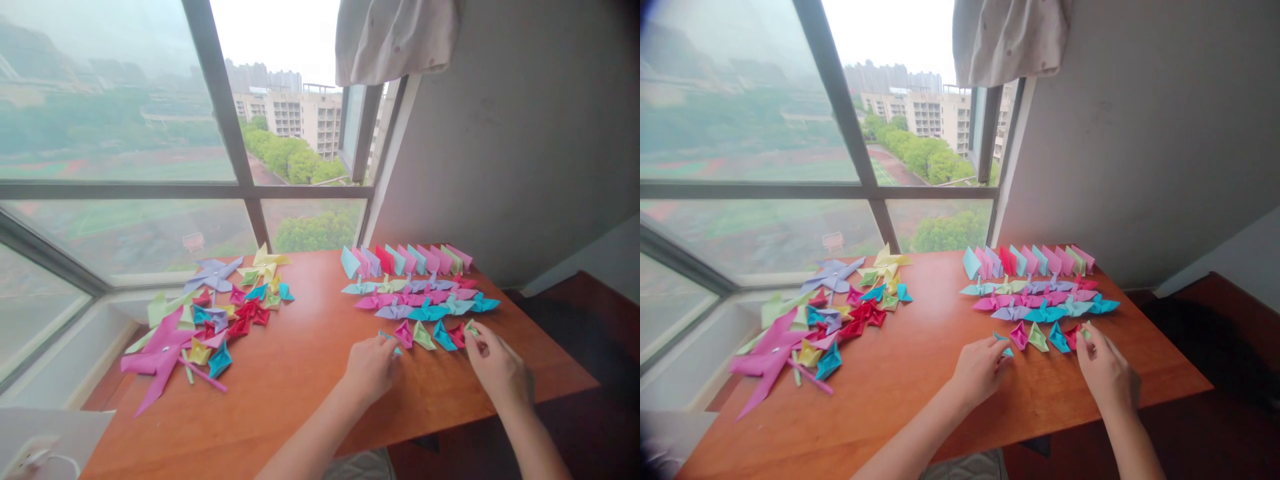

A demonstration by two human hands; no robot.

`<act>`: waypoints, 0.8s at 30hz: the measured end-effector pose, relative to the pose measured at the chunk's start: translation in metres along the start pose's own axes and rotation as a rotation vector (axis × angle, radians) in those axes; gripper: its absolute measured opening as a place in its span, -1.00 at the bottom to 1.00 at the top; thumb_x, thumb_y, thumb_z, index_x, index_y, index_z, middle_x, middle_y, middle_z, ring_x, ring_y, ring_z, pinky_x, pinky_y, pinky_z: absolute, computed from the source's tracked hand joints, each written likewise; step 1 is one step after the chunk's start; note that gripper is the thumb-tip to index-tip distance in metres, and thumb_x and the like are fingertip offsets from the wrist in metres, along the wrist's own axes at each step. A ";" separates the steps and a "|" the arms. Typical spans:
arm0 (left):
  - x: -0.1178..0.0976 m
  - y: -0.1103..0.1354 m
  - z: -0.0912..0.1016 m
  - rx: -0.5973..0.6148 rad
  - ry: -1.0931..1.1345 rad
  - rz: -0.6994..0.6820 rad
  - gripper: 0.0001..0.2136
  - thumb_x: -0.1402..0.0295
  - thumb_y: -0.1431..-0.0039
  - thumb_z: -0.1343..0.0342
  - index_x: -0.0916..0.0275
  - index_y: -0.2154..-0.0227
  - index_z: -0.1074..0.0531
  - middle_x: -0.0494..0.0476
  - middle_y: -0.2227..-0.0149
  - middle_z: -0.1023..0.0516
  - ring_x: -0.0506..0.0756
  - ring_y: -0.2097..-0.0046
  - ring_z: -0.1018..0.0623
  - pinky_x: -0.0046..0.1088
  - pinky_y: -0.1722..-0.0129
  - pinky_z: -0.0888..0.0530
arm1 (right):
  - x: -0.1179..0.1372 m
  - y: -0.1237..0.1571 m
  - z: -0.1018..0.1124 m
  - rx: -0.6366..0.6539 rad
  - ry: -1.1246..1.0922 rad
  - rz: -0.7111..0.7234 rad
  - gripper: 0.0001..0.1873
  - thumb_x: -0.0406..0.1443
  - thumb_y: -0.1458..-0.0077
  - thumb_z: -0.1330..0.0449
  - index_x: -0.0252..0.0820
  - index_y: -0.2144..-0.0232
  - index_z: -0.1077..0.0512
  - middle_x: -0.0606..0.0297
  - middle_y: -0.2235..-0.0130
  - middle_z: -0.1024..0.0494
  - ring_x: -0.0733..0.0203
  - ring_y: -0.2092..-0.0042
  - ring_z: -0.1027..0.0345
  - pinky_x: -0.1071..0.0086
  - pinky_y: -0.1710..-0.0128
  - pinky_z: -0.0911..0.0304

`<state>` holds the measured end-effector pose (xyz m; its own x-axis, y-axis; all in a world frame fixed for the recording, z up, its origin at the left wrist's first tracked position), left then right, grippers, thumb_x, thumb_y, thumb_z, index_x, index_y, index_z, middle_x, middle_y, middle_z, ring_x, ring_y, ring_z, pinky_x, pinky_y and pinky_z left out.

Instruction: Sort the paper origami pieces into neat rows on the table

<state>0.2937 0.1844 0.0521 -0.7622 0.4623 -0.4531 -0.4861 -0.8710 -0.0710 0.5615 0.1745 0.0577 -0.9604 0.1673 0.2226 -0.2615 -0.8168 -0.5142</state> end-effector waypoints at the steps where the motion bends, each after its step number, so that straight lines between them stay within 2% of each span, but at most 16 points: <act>1: 0.006 0.005 0.006 -0.013 -0.009 0.016 -0.81 0.30 -0.26 -0.03 0.06 0.10 -0.44 0.04 0.24 -0.59 0.06 0.23 -0.58 -0.50 0.29 -0.40 | 0.001 0.002 -0.003 0.019 0.010 0.005 -0.56 -0.02 -0.18 -0.05 -0.11 0.08 -0.52 0.20 0.24 -0.63 0.14 0.40 -0.41 0.34 0.49 -0.09; 4: 0.043 0.023 0.032 -0.075 -0.062 0.135 -0.81 0.32 -0.27 -0.01 0.07 0.10 -0.45 0.03 0.25 -0.59 0.05 0.24 -0.58 -0.50 0.29 -0.39 | -0.007 0.012 -0.018 0.121 0.035 0.023 -0.58 -0.01 -0.16 -0.07 -0.06 0.10 -0.52 0.23 0.28 -0.61 0.16 0.43 -0.38 0.35 0.51 -0.07; 7: 0.100 0.051 0.068 -0.160 -0.150 0.327 -0.74 0.32 -0.32 0.06 0.14 0.02 -0.43 0.10 0.20 -0.59 0.10 0.19 -0.58 -0.45 0.26 -0.40 | -0.020 0.021 -0.035 0.199 0.039 0.047 -0.59 0.00 -0.16 -0.08 -0.04 0.09 -0.51 0.27 0.32 -0.59 0.17 0.46 -0.35 0.35 0.52 -0.05; 10: 0.151 0.082 0.103 -0.234 -0.245 0.512 -0.70 0.31 -0.34 0.11 0.22 0.00 -0.43 0.21 0.13 -0.57 0.17 0.18 -0.59 -0.40 0.32 -0.38 | -0.029 0.025 -0.043 0.186 0.004 0.059 -0.59 -0.06 -0.16 -0.05 -0.09 0.09 -0.52 0.26 0.35 -0.58 0.16 0.43 -0.38 0.35 0.50 -0.11; 12: 0.173 0.098 0.119 -0.249 -0.329 0.591 -0.70 0.29 -0.34 0.12 0.21 0.02 -0.44 0.22 0.13 -0.56 0.20 0.18 -0.59 -0.40 0.37 -0.36 | -0.033 0.025 -0.045 0.173 -0.005 0.058 -0.59 -0.08 -0.16 -0.04 -0.12 0.09 -0.52 0.24 0.34 -0.59 0.16 0.43 -0.39 0.35 0.49 -0.13; 15: 0.190 0.112 0.130 -0.240 -0.472 0.642 -0.72 0.28 -0.33 0.10 0.17 0.03 -0.44 0.17 0.14 -0.56 0.17 0.21 -0.59 -0.42 0.39 -0.35 | -0.037 0.024 -0.043 0.187 0.024 0.051 -0.59 -0.08 -0.17 -0.04 -0.09 0.08 -0.52 0.23 0.29 -0.60 0.16 0.44 -0.39 0.35 0.51 -0.12; 19: 0.197 0.113 0.127 -0.229 -0.493 0.627 -0.74 0.31 -0.32 0.10 0.19 0.07 -0.45 0.16 0.17 -0.57 0.18 0.21 -0.60 -0.42 0.38 -0.36 | -0.026 0.023 -0.029 0.136 0.038 0.080 -0.61 -0.08 -0.18 -0.05 -0.09 0.08 -0.52 0.25 0.31 -0.60 0.17 0.45 -0.38 0.35 0.53 -0.11; 22: 0.197 0.110 0.124 -0.228 -0.471 0.619 -0.74 0.32 -0.33 0.12 0.19 0.14 -0.47 0.16 0.18 -0.58 0.18 0.21 -0.60 -0.42 0.41 -0.35 | 0.010 0.029 -0.014 0.027 -0.015 0.134 -0.63 -0.07 -0.21 -0.06 -0.09 0.09 -0.53 0.26 0.27 -0.62 0.20 0.41 -0.43 0.36 0.49 -0.15; 24: 0.194 0.109 0.123 -0.232 -0.454 0.611 -0.74 0.32 -0.33 0.12 0.19 0.15 -0.48 0.16 0.17 -0.58 0.19 0.19 -0.61 -0.41 0.42 -0.36 | 0.047 0.037 -0.011 0.035 -0.104 0.230 -0.64 -0.08 -0.25 -0.06 -0.09 0.10 -0.53 0.27 0.28 -0.61 0.23 0.38 -0.45 0.40 0.41 -0.20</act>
<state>0.0401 0.2000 0.0659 -0.9892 -0.1293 -0.0691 0.1375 -0.9816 -0.1327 0.5055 0.1586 0.0404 -0.9787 -0.0815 0.1883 -0.0320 -0.8459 -0.5324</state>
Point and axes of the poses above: each hand's wrist, its own y-axis away from the middle knuckle, its own z-axis out of the back of the hand, x = y × z, the point moved 7 cm from there along -y, towards the middle knuckle
